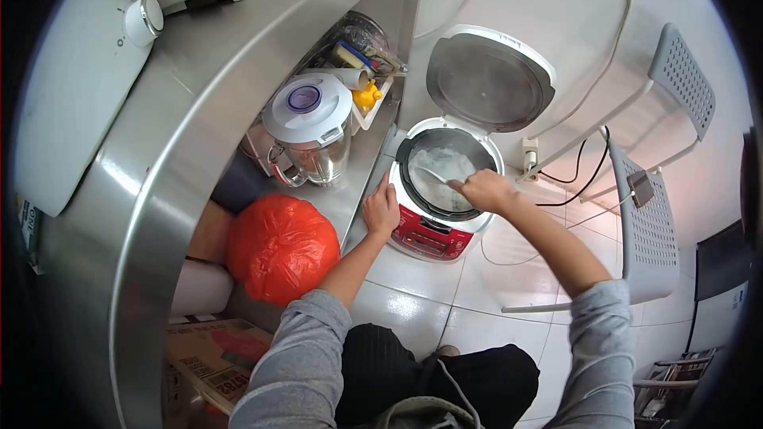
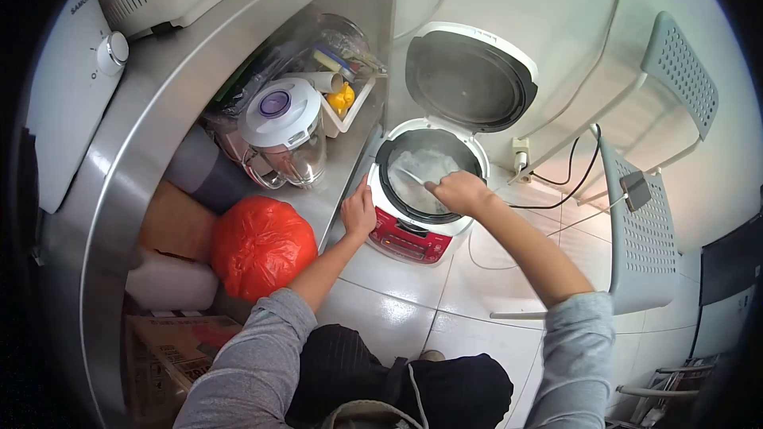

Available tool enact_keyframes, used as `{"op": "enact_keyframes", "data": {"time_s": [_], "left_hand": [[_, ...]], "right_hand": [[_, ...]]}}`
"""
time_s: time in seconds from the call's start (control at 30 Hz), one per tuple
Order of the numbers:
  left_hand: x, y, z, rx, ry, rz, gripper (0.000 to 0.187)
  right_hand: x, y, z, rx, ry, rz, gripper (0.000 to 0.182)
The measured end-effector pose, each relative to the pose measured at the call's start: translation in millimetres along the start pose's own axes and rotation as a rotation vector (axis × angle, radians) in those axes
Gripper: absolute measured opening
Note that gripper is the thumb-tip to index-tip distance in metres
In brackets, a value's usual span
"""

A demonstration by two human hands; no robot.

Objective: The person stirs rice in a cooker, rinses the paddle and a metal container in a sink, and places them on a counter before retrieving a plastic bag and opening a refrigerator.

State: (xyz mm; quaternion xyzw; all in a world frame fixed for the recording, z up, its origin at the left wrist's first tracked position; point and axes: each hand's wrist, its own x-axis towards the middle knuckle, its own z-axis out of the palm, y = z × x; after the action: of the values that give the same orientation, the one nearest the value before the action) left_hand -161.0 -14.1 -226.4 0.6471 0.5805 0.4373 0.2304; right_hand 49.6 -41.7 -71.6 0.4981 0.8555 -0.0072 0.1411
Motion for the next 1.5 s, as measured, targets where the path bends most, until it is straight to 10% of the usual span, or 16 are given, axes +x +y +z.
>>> {"op": "enact_keyframes", "data": {"time_s": [0.23,0.43,0.67,0.93,1.5], "left_hand": [[1,-1,0,0.036,-0.025,0.008,0.037],[0,-1,1,0.022,0.007,0.055,0.037],[-1,-2,3,0.007,0.008,0.037,0.038],[0,-5,6,-0.036,0.000,0.023,0.040],[-1,-10,11,-0.107,0.016,0.028,0.039]], "right_hand": [[-44,2,-59,-0.223,-0.155,0.050,0.027],[-3,-31,18,-0.148,-0.076,-0.079,0.024],[37,-23,77,-0.115,0.203,0.211,0.015],[5,22,-18,0.131,0.098,0.631,0.019],[28,25,35,0.073,-0.034,-0.030,0.014]]}}
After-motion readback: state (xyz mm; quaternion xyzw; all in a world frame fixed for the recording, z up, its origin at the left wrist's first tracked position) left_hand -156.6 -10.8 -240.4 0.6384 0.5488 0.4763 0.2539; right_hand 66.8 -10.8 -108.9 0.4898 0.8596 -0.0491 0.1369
